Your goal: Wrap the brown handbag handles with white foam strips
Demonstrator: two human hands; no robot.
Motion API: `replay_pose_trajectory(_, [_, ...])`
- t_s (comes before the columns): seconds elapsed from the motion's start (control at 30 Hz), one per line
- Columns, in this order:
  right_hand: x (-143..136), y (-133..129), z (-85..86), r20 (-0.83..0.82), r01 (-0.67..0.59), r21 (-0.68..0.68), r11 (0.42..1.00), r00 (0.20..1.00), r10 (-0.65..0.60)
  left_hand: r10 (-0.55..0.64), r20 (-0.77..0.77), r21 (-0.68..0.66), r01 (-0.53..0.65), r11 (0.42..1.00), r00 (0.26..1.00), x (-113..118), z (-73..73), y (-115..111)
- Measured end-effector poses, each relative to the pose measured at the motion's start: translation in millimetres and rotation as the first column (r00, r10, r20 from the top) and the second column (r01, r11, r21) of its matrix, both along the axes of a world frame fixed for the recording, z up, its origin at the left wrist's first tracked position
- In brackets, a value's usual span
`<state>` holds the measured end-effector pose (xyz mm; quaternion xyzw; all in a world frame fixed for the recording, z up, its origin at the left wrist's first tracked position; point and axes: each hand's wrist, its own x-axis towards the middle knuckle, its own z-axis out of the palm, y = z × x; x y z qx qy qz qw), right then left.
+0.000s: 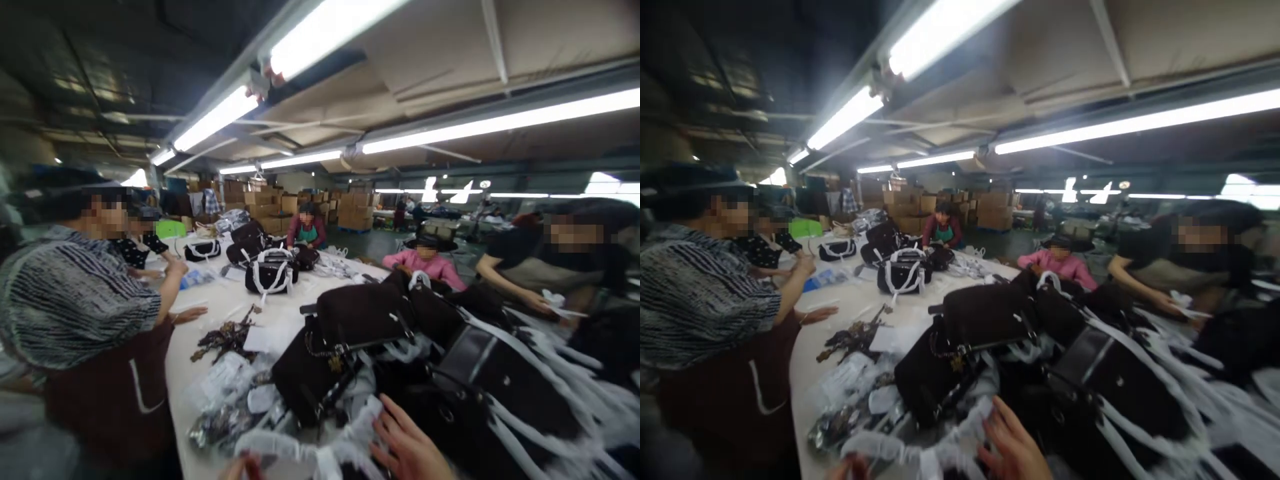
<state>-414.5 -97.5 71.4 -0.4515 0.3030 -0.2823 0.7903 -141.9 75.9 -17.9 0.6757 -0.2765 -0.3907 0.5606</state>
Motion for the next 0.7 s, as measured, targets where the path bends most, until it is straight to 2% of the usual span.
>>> replay_pose_trajectory(0.07, [-1.5, 13.7, -1.4, 0.042, 0.068, 0.094, 0.993, 0.997, -0.072, 0.093, -0.161, 0.0, -0.094, 0.996, 0.983, -13.9, 3.9, 27.4])
replay_pose_trajectory(0.13, [-1.3, 21.1, 1.9, 0.038, 0.086, 0.132, 0.987, 0.995, -0.092, 0.114, -0.226, -0.018, -0.121, 0.992, 0.968, -23.3, 22.8, 40.7])
replay_pose_trajectory(0.2, [-1.3, 25.2, 6.8, 0.016, 0.078, 0.145, 0.986, 0.997, -0.081, -0.02, -0.072, -0.014, 0.019, 1.0, 0.997, -29.1, 50.4, 46.1])
replay_pose_trajectory(0.23, [-1.7, 26.9, 9.5, 0.012, 0.08, 0.145, 0.986, 0.996, -0.083, -0.13, 0.057, 0.02, 0.129, 0.991, 0.99, -31.2, 64.7, 48.2])
replay_pose_trajectory(0.27, [-2.0, 28.6, 12.1, 0.012, 0.084, 0.146, 0.986, 0.996, -0.086, -0.257, 0.191, 0.076, 0.247, 0.966, 0.947, -33.2, 78.1, 50.3])
replay_pose_trajectory(0.33, [-1.5, 32.2, 17.6, 0.013, 0.093, 0.145, 0.985, 0.995, -0.096, -0.507, 0.364, 0.187, 0.472, 0.861, 0.781, -37.4, 98.9, 53.3])
replay_pose_trajectory(0.37, [-0.2, 33.8, 20.3, 0.009, 0.099, 0.144, 0.985, 0.995, -0.101, -0.619, 0.394, 0.23, 0.58, 0.782, 0.679, -40.1, 105.8, 53.0])
replay_pose_trajectory(0.43, [5.2, 35.5, 25.5, -0.006, 0.108, 0.148, 0.983, 0.994, -0.108, -0.786, 0.369, 0.264, 0.755, 0.6, 0.495, -48.2, 113.6, 46.8])
replay_pose_trajectory(0.47, [9.2, 35.6, 27.8, -0.016, 0.109, 0.151, 0.982, 0.994, -0.107, -0.84, 0.333, 0.26, 0.815, 0.518, 0.428, -54.2, 115.5, 41.1])
replay_pose_trajectory(0.5, [13.6, 35.3, 29.7, -0.024, 0.111, 0.153, 0.982, 0.994, -0.109, -0.873, 0.296, 0.245, 0.852, 0.462, 0.388, -61.9, 116.8, 34.3])
replay_pose_trajectory(0.53, [18.1, 34.6, 31.2, -0.028, 0.115, 0.156, 0.981, 0.993, -0.112, -0.885, 0.268, 0.221, 0.87, 0.441, 0.38, -71.0, 118.3, 27.3])
replay_pose_trajectory(0.57, [22.2, 33.5, 32.3, -0.028, 0.12, 0.161, 0.98, 0.993, -0.117, -0.881, 0.246, 0.19, 0.872, 0.452, 0.403, -81.3, 120.3, 20.8])
replay_pose_trajectory(0.63, [27.2, 30.8, 33.2, -0.024, 0.132, 0.169, 0.977, 0.991, -0.13, -0.86, 0.156, 0.135, 0.852, 0.505, 0.485, -102.6, 127.7, 11.8])
replay_pose_trajectory(0.7, [25.4, 27.7, 31.8, -0.027, 0.112, 0.157, 0.981, 0.994, -0.11, -0.823, -0.039, 0.107, 0.822, 0.56, 0.566, -118.1, 141.7, 9.7])
